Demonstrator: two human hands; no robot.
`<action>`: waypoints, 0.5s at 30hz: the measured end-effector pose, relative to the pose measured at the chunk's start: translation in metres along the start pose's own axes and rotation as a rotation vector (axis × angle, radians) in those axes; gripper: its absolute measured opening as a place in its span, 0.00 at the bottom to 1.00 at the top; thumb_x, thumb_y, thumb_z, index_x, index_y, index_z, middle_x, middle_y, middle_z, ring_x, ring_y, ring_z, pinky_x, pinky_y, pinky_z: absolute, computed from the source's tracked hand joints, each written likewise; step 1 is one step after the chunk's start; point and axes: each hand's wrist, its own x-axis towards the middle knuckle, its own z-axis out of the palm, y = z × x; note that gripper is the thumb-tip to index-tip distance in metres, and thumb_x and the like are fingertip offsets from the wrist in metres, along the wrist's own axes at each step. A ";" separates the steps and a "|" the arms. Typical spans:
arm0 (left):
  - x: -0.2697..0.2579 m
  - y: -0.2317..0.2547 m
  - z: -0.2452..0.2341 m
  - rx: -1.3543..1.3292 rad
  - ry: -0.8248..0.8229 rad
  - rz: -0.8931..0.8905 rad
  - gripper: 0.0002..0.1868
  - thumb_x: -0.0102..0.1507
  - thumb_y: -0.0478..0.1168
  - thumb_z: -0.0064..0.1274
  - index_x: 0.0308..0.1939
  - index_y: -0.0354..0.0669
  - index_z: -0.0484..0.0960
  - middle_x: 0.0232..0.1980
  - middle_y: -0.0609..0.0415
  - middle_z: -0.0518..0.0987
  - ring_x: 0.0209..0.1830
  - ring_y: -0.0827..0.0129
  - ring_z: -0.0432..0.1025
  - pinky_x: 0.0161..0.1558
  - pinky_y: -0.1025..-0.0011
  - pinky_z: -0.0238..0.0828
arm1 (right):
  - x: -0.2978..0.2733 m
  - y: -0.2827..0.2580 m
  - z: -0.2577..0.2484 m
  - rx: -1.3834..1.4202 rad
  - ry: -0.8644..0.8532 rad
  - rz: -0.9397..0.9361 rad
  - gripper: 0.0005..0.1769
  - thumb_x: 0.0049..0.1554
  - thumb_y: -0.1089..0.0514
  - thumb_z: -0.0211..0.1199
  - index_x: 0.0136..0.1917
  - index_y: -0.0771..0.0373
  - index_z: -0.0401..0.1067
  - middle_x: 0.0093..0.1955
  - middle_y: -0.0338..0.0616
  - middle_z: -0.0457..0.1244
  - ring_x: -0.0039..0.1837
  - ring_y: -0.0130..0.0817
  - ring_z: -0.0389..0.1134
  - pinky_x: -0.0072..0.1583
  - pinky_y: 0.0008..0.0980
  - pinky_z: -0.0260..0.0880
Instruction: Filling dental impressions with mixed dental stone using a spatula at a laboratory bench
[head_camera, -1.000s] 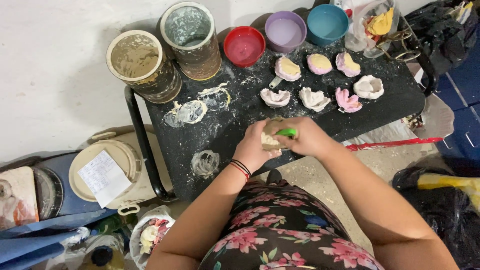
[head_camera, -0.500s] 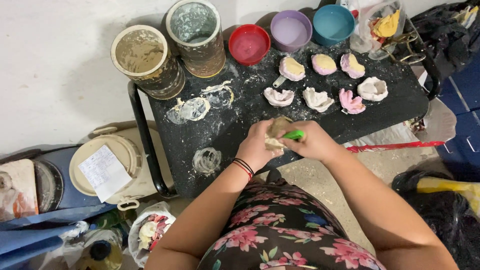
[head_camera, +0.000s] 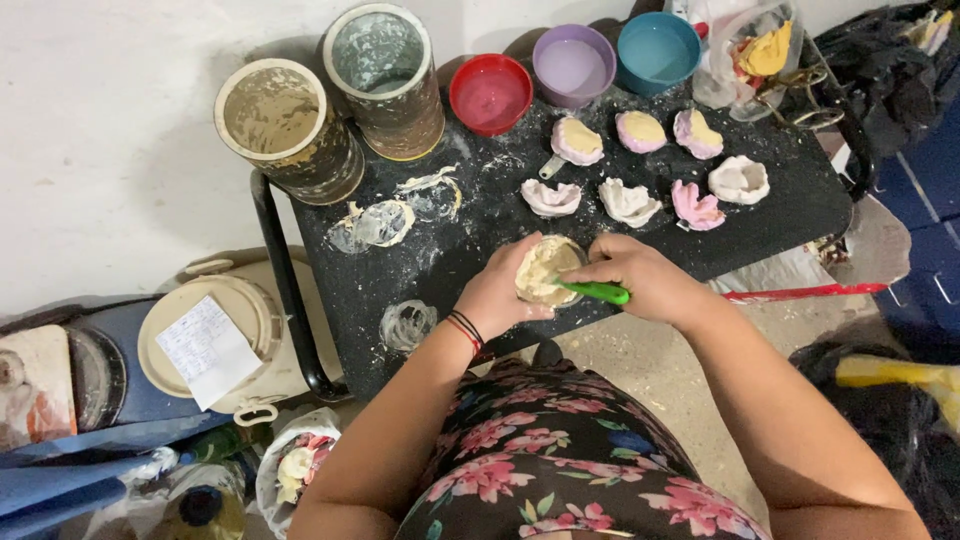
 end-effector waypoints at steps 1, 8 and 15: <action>-0.005 0.002 0.000 0.000 0.004 -0.003 0.60 0.52 0.50 0.74 0.82 0.58 0.53 0.77 0.33 0.61 0.69 0.30 0.67 0.71 0.47 0.66 | 0.001 0.009 -0.003 0.002 -0.002 -0.005 0.27 0.43 0.77 0.63 0.54 0.61 0.82 0.45 0.57 0.65 0.50 0.65 0.69 0.51 0.55 0.71; -0.045 0.009 -0.001 -0.108 0.058 -0.034 0.63 0.57 0.48 0.70 0.85 0.51 0.42 0.81 0.25 0.49 0.68 0.29 0.68 0.65 0.40 0.66 | 0.032 0.161 -0.006 0.156 0.447 0.273 0.11 0.58 0.69 0.62 0.53 0.61 0.77 0.50 0.48 0.69 0.50 0.44 0.72 0.53 0.39 0.71; -0.081 0.003 0.018 -0.158 0.268 -0.175 0.48 0.61 0.41 0.66 0.82 0.51 0.56 0.78 0.34 0.59 0.62 0.45 0.77 0.58 0.48 0.77 | 0.124 0.223 -0.015 0.525 0.626 0.555 0.23 0.61 0.64 0.69 0.69 0.59 0.72 0.66 0.57 0.64 0.58 0.40 0.74 0.51 0.35 0.81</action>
